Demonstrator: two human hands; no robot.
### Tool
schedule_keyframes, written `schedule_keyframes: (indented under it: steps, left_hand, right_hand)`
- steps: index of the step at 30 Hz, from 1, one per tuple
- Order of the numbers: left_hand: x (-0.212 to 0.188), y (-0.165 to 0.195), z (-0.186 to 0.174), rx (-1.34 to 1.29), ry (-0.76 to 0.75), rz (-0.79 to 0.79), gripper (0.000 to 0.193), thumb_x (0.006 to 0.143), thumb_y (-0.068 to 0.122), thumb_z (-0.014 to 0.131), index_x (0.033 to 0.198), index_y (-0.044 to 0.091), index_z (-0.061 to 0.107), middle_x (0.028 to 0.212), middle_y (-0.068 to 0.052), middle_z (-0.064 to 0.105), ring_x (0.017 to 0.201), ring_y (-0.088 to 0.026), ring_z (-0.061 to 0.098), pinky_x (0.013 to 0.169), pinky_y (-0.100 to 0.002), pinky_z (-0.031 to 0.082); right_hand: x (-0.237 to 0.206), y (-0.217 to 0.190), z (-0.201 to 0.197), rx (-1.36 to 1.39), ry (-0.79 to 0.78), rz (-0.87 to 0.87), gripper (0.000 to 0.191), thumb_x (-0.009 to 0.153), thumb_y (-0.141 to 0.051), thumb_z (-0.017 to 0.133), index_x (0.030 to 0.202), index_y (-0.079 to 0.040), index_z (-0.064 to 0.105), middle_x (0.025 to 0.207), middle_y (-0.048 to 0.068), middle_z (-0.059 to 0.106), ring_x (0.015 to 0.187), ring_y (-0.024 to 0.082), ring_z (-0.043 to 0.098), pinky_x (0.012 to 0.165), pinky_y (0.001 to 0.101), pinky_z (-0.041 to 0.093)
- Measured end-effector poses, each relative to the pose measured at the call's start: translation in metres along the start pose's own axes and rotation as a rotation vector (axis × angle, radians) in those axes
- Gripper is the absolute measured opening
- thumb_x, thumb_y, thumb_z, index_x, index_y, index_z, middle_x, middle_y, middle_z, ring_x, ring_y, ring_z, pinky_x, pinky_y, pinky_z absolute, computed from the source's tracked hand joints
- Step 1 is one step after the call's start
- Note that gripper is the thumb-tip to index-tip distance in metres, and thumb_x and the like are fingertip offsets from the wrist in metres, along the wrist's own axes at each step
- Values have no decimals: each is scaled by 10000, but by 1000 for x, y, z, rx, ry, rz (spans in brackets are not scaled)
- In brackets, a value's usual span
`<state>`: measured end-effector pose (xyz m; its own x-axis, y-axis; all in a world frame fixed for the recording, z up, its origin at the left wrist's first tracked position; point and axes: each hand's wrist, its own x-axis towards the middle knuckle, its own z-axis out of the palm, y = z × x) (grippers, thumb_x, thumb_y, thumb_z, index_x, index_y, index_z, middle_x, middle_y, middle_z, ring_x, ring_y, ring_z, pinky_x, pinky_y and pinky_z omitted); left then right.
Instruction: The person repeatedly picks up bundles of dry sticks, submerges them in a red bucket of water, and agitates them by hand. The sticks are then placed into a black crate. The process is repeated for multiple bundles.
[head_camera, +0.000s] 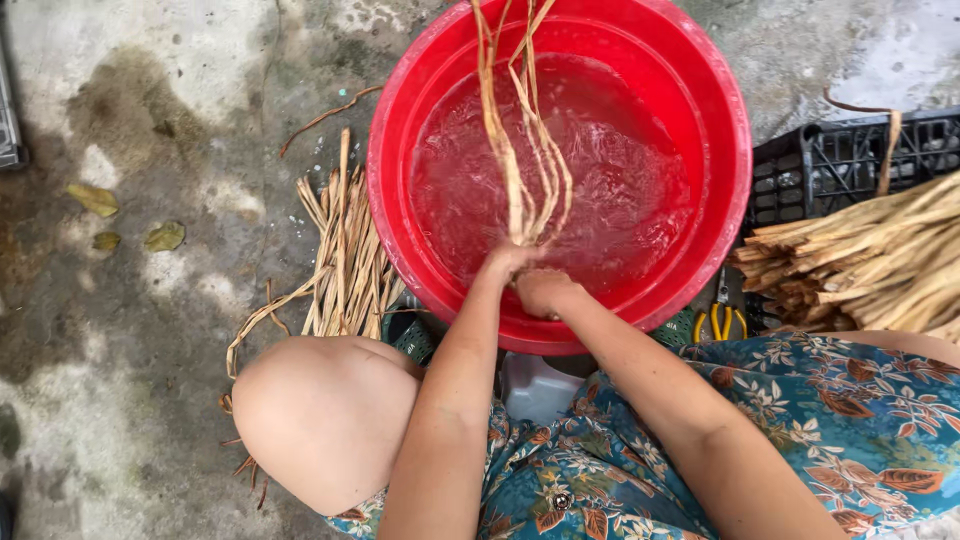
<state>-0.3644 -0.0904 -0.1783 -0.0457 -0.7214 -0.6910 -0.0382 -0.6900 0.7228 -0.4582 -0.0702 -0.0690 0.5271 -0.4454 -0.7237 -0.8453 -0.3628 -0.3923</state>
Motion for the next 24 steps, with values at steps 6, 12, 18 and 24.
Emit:
schedule_keyframes:
  steps: [6,12,18,24]
  left_hand:
    - [1,36,-10,-687,79,-191,280,915,-35,653,1188,-74,606,847,-137,698,624,-197,663,520,-313,566]
    - [-5,81,-35,-1088,127,-137,125,948,-27,588,1058,17,548,743,-77,564,611,-217,592,540,-345,540]
    - [-20,83,-54,-1176,268,-58,99,921,-11,526,942,69,581,721,-68,603,607,-203,597,675,-438,569]
    - [-22,71,-60,-1074,86,6,152,1015,229,648,990,82,617,927,-68,674,866,-211,677,845,-446,575]
  right_hand:
    - [-64,3,-64,-40,-94,70,219,912,-70,562,850,9,756,737,154,777,638,249,755,606,402,589]
    - [-152,44,-135,267,-20,4,206,986,-200,509,1130,-113,628,650,79,676,515,195,621,466,373,513]
    - [-258,135,-187,623,344,211,301,904,-219,656,1188,-128,693,685,49,670,506,149,566,415,335,429]
    - [-335,177,-212,507,861,317,346,941,-275,633,1238,-99,655,754,89,696,603,194,604,510,367,451]
